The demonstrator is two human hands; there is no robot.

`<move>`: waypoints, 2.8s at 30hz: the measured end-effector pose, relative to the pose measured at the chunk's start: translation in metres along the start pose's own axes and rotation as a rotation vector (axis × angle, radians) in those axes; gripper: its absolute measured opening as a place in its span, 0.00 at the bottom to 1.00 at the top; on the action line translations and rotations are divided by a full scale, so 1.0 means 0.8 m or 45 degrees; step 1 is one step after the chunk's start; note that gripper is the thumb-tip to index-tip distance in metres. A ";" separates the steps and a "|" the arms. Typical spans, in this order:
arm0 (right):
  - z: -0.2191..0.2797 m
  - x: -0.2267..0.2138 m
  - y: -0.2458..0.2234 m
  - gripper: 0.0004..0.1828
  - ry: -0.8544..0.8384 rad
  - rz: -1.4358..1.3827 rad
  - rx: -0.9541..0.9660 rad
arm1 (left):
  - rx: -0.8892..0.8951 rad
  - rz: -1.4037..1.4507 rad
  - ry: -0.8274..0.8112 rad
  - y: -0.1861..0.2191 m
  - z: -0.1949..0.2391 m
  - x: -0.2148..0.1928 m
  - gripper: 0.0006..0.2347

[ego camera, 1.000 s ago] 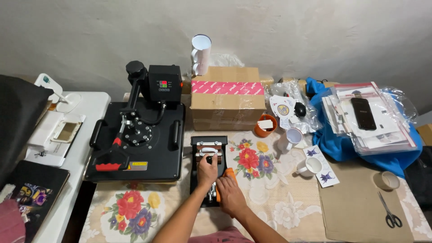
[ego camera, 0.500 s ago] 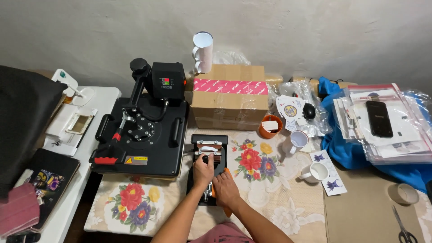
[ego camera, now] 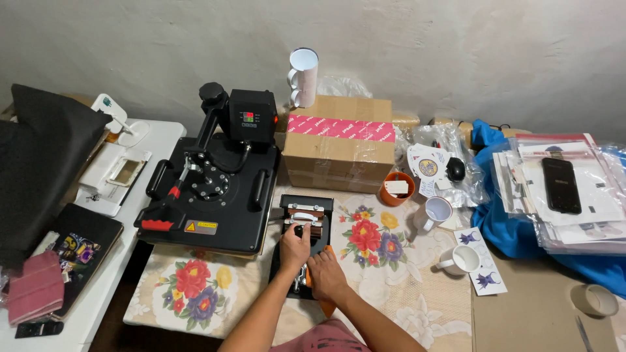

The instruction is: The person is preparing ceramic mugs for sublimation printing by carefully aligning printed designs and securing them with heat-resistant tape from a dispenser.

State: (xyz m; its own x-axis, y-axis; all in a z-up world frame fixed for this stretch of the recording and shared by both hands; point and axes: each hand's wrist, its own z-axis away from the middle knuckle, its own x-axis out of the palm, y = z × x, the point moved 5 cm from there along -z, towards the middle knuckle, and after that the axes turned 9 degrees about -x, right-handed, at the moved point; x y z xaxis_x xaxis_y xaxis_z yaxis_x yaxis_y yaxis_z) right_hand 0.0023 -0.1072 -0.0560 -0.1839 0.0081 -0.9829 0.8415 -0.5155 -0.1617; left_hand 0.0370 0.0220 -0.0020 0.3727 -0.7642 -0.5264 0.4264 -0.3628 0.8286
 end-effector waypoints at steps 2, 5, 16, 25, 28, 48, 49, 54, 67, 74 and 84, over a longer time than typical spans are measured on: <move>0.007 -0.007 0.001 0.27 0.256 -0.129 -0.065 | 0.088 0.055 0.061 -0.005 -0.003 0.002 0.22; 0.027 -0.016 0.003 0.42 0.461 -0.331 -0.019 | -0.282 0.023 -0.092 -0.014 -0.001 0.003 0.38; 0.080 0.006 0.017 0.57 0.556 -0.824 0.469 | 0.487 0.420 -0.567 -0.021 0.225 -0.149 0.21; 0.113 0.003 0.033 0.49 0.458 -1.844 0.961 | 0.780 0.179 -0.373 -0.026 0.268 -0.156 0.22; 0.114 0.006 0.045 0.42 0.520 -1.952 1.011 | 0.835 -0.051 -0.466 -0.057 0.284 -0.142 0.15; -0.110 -0.056 0.147 0.29 0.220 -0.548 0.346 | 0.740 -0.975 -0.631 -0.218 0.302 -0.010 0.06; -0.116 -0.060 0.147 0.27 0.216 -0.347 0.306 | 0.819 -0.973 -0.527 -0.221 0.306 -0.007 0.04; -0.122 -0.106 0.138 0.18 -0.008 -0.128 0.274 | 1.000 -0.775 -0.162 -0.210 0.318 -0.007 0.07; 0.133 -0.022 0.218 0.11 -0.012 -0.575 0.801 | 0.945 -0.701 -0.250 -0.156 0.306 -0.021 0.06; 0.237 0.042 0.209 0.20 0.313 -0.729 0.936 | 0.980 -0.558 -0.215 -0.037 0.258 0.031 0.07; 0.326 0.135 0.182 0.22 0.750 -0.949 1.089 | 0.726 -0.809 -0.590 0.070 0.146 0.143 0.16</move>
State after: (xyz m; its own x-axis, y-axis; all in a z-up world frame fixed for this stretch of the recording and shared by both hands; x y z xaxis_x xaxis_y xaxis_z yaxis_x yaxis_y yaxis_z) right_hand -0.0280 -0.4048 -0.1626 -0.0316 0.7958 -0.6047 -0.0016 -0.6050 -0.7962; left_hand 0.0072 -0.1475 0.0063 -0.2028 -0.4261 -0.8816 -0.0730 -0.8913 0.4475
